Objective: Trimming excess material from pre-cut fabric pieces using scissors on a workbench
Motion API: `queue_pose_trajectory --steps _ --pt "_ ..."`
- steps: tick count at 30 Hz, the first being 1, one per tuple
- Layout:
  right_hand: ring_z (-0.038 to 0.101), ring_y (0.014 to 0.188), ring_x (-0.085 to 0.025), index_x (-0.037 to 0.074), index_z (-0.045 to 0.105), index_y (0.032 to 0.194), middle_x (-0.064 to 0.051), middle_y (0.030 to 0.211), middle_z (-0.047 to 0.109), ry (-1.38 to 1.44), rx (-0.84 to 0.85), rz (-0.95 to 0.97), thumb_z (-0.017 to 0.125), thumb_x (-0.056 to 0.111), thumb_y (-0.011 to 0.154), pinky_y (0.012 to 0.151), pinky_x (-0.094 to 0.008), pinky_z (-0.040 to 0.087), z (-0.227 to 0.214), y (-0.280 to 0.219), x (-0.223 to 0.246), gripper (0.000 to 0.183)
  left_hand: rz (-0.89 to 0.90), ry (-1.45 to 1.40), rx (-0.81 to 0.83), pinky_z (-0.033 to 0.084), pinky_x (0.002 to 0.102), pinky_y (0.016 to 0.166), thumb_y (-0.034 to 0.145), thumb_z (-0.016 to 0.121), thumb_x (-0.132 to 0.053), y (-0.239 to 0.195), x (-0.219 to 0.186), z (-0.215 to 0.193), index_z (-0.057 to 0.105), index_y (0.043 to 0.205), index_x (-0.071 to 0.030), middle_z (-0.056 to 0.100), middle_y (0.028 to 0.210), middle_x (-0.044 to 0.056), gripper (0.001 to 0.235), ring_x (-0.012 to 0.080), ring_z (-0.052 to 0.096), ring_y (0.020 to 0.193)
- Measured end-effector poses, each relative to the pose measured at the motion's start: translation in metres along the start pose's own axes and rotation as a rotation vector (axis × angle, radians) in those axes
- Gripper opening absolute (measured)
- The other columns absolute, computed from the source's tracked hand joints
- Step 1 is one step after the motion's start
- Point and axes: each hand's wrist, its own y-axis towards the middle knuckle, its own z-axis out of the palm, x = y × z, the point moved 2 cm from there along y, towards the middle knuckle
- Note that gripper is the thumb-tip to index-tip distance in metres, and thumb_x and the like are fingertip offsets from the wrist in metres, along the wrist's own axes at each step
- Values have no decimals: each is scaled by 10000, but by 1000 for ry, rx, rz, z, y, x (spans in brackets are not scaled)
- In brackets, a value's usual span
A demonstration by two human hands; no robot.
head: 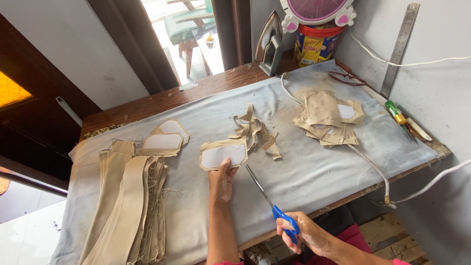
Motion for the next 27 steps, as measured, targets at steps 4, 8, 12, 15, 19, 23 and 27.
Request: queue_pose_trajectory --steps 4,8,12,15,19,23,27 --pt "479 329 -143 -30 587 727 -102 465 570 -54 7 -39 586 258 848 312 -226 371 -7 -2 2 313 42 -74 -72 488 245 587 748 609 -103 7 6 -6 587 1090 -34 622 924 39 349 138 595 788" --pt "463 314 -140 -34 612 713 -97 443 569 -117 0 -48 640 309 765 331 -227 372 -9 -3 7 349 50 -63 -35 492 271 540 799 560 -157 12 11 -10 578 1091 -51 590 874 21 311 131 562 727" --pt "465 319 -142 -42 595 716 -104 447 563 -101 0 -33 638 297 783 309 -222 349 -8 -3 8 348 25 -56 -54 548 346 610 805 552 -162 8 7 -6 590 1065 -50 609 879 44 286 156 592 782" --pt "480 334 -130 -32 577 728 -89 465 570 -118 -2 -29 640 307 785 305 -213 349 -7 -4 10 349 34 -59 -27 555 376 608 804 546 -167 8 7 -5 574 1099 -53 615 919 59 318 176 597 801" --pt "477 336 -132 -32 577 731 -92 465 562 -131 4 -29 652 319 779 311 -213 350 -6 -5 11 362 18 -41 -36 558 389 635 813 535 -166 9 9 -7 575 1098 -53 615 924 64 310 180 595 817" --pt "477 339 -128 -28 574 731 -87 463 556 -140 5 -42 670 360 748 311 -211 345 -6 -5 10 400 25 -22 -35 559 377 630 816 538 -172 10 11 -7 593 1075 -46 627 901 59 294 164 601 791" --pt "470 336 -129 -31 562 728 -87 456 546 -137 -1 -48 681 354 745 310 -210 335 -6 -5 9 403 14 -29 -51 558 376 649 818 542 -177 13 14 -10 578 1072 -78 623 888 48 275 160 602 776"
